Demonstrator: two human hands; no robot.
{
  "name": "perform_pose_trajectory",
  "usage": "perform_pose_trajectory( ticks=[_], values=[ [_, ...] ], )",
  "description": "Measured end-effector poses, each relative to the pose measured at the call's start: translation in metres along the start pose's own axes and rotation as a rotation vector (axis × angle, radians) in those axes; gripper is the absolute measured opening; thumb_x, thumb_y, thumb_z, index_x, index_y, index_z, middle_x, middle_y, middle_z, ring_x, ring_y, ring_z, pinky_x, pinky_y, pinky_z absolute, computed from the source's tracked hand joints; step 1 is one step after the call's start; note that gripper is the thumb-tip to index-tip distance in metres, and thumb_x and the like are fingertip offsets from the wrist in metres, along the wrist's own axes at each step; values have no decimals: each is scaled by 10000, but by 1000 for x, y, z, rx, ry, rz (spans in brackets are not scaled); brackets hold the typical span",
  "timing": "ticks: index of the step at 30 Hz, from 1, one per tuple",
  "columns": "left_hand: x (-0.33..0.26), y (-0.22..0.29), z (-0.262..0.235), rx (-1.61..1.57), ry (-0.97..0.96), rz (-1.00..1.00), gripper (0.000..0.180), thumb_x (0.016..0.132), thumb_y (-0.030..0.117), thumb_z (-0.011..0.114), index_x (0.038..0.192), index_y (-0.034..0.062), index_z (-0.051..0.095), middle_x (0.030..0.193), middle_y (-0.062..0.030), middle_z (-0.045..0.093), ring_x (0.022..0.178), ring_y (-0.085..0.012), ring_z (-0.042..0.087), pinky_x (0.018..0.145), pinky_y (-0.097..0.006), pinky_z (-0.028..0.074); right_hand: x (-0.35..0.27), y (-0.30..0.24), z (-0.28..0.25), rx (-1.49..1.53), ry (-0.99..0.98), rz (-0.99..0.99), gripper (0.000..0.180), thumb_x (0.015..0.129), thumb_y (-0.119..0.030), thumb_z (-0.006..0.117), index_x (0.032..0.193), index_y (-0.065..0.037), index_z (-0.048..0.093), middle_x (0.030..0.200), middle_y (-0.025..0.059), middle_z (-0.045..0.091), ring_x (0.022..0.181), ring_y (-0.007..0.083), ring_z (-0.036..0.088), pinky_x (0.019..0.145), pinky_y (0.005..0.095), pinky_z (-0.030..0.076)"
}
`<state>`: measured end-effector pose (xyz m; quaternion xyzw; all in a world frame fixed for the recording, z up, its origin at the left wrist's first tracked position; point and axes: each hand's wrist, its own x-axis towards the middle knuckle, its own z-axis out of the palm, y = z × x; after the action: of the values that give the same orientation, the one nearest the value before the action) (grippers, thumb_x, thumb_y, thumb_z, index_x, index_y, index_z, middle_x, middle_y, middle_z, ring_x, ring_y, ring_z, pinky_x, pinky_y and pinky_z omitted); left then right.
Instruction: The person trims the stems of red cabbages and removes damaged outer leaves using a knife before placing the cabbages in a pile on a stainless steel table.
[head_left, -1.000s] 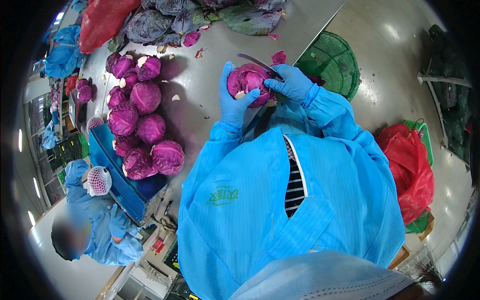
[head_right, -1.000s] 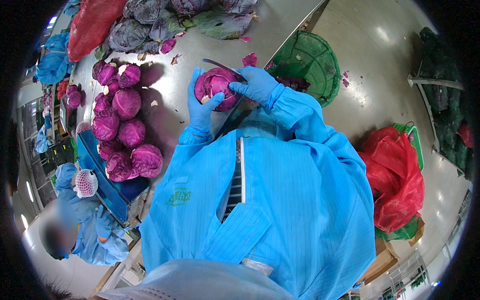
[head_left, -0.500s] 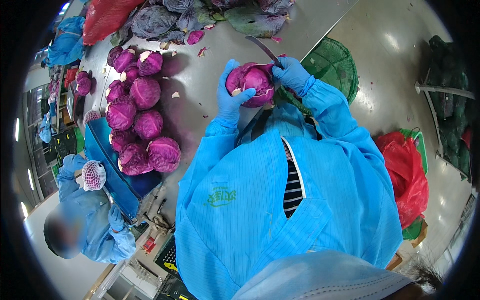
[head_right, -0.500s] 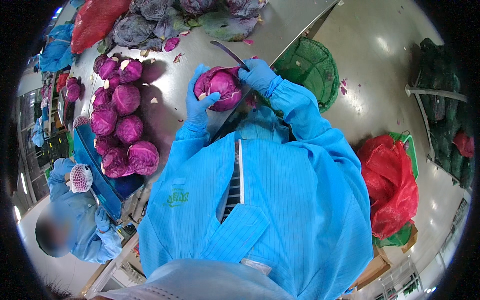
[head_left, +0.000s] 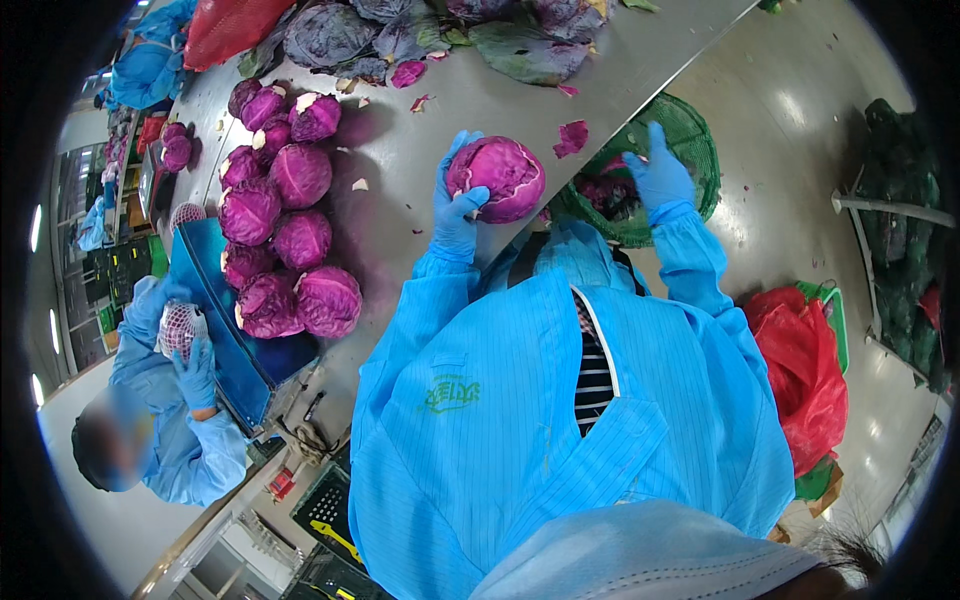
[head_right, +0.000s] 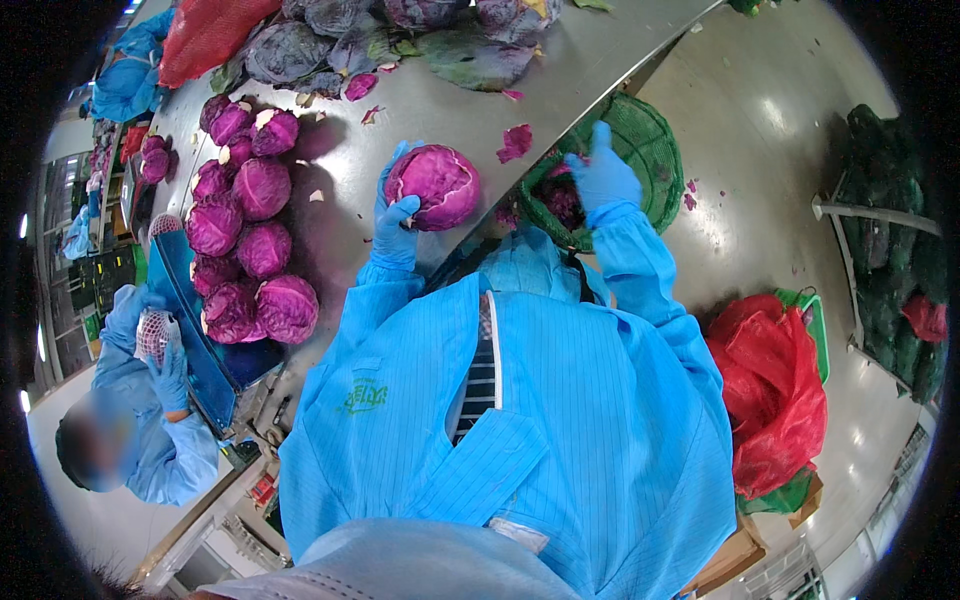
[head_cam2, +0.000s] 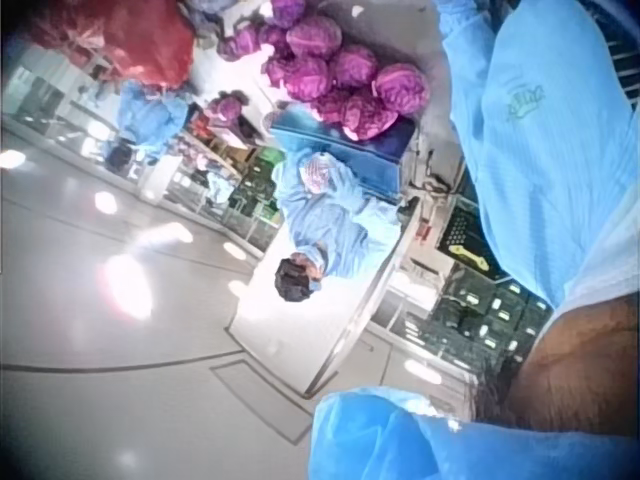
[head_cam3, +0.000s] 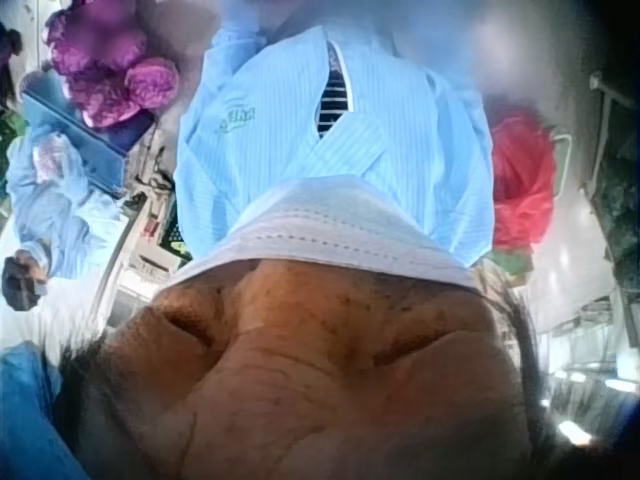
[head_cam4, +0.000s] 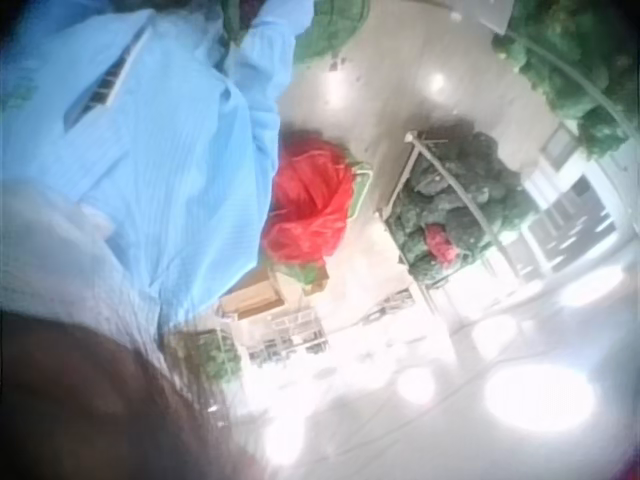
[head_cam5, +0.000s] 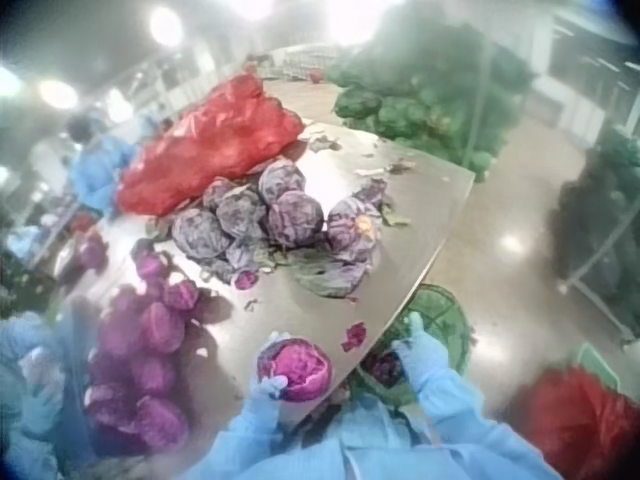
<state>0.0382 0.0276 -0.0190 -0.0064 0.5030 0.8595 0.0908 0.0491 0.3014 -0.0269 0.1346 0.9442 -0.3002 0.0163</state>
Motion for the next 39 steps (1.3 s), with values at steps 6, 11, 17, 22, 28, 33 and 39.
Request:
perform_pose_trajectory(
  ticks=[6,11,17,22,28,33,39],
  values=[
    [-1,-12,2,226,-112,127,901,545,205,762,1320,30,335,1340,-159,373,1244,-281,360,1051,-395,287,-2,-42,47,744,-433,-321,370,795,-248,634,1073,-13,570,860,167,609,775,231,588,694,328,459],
    [-2,-13,1,330,-185,190,928,517,197,791,1311,22,343,1357,-138,357,1251,-268,352,1058,-386,272,-2,-49,40,422,-383,-400,273,747,-178,595,958,-5,597,778,210,595,710,316,591,639,376,466],
    [-3,-19,-2,225,-152,161,906,534,218,780,1308,29,350,1347,-134,369,1242,-265,363,1052,-387,282,14,-27,74,469,-278,-251,265,739,-133,515,955,-14,611,767,224,597,686,343,593,636,380,473],
    [-10,-12,-3,-461,-3,-116,768,642,219,683,1312,42,354,1306,-128,412,1214,-276,395,1041,-404,301,29,11,71,757,-227,152,259,764,-73,491,982,-6,613,791,125,649,700,196,631,650,316,493],
    [-3,0,-5,-91,220,-55,665,685,128,663,1287,40,394,1204,-128,480,1119,-254,465,982,-367,364,0,13,15,-12,81,-25,428,780,-209,612,1190,-147,509,1108,127,529,912,308,585,780,380,485],
    [3,1,15,146,253,-81,733,645,98,742,1280,20,384,1173,-122,489,1053,-215,500,916,-316,418,-15,-68,13,560,-146,-646,453,725,-57,675,1152,-108,532,1088,82,530,1011,242,523,890,315,422],
    [2,1,22,241,257,-71,762,622,109,778,1271,15,389,1155,-120,495,1033,-215,513,889,-305,440,-1,-70,21,324,-410,-622,418,695,-124,708,1076,-119,536,1039,79,516,967,273,541,835,342,457]
  ],
)
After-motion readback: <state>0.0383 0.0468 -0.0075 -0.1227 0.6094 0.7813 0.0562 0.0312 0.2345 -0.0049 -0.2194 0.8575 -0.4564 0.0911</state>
